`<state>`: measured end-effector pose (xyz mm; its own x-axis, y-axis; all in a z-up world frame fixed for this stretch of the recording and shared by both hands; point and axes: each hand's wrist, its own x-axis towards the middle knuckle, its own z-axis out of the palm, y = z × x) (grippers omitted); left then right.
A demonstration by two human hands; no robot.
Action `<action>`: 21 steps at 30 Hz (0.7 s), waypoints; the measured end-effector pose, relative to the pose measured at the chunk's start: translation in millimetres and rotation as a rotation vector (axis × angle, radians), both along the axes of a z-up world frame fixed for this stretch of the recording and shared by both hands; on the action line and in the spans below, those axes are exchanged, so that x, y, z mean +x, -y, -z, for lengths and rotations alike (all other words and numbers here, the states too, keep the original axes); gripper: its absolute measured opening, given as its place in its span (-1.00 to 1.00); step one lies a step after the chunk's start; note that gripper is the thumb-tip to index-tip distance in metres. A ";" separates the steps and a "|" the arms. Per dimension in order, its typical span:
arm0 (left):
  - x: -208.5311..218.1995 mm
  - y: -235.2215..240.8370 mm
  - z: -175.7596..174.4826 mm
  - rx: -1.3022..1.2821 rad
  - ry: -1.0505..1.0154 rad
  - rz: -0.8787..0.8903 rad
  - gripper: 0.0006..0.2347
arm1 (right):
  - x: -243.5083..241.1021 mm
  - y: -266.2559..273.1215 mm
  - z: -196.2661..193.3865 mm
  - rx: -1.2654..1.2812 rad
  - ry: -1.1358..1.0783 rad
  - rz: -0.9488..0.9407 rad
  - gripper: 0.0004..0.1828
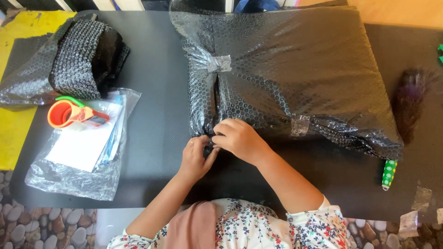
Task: The person wraps a rectangular object in black bubble wrap, folds the edges, and secures them with clear tape. They then use a feather duster to wipe the surface of the wrapped package.
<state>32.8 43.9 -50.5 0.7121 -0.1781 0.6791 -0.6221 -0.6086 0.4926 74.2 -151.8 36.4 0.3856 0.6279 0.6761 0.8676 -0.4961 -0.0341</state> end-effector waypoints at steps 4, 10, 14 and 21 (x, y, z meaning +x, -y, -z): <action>9.4 -5.8 -4.3 -0.035 0.101 -0.077 -0.62 | 9.8 -3.3 -6.2 0.043 -0.214 0.019 -0.86; 43.8 -16.4 -29.4 -0.134 0.023 0.082 -0.61 | 6.8 -2.7 -20.6 0.186 -0.662 0.164 -0.36; 50.7 -18.5 -31.0 -0.231 -0.088 0.137 -0.77 | -8.4 27.0 -31.1 0.556 -0.864 -0.091 -0.38; 45.6 -18.2 -30.8 -0.268 -0.131 0.146 -0.87 | -123.8 202.1 -23.5 1.001 -0.511 0.612 -0.74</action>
<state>78.4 62.1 -19.7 0.7768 -0.1122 0.6197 -0.6138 -0.3550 0.7051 -49.6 -353.9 60.0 0.7845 -0.4380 0.4390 0.2858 -0.3728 -0.8828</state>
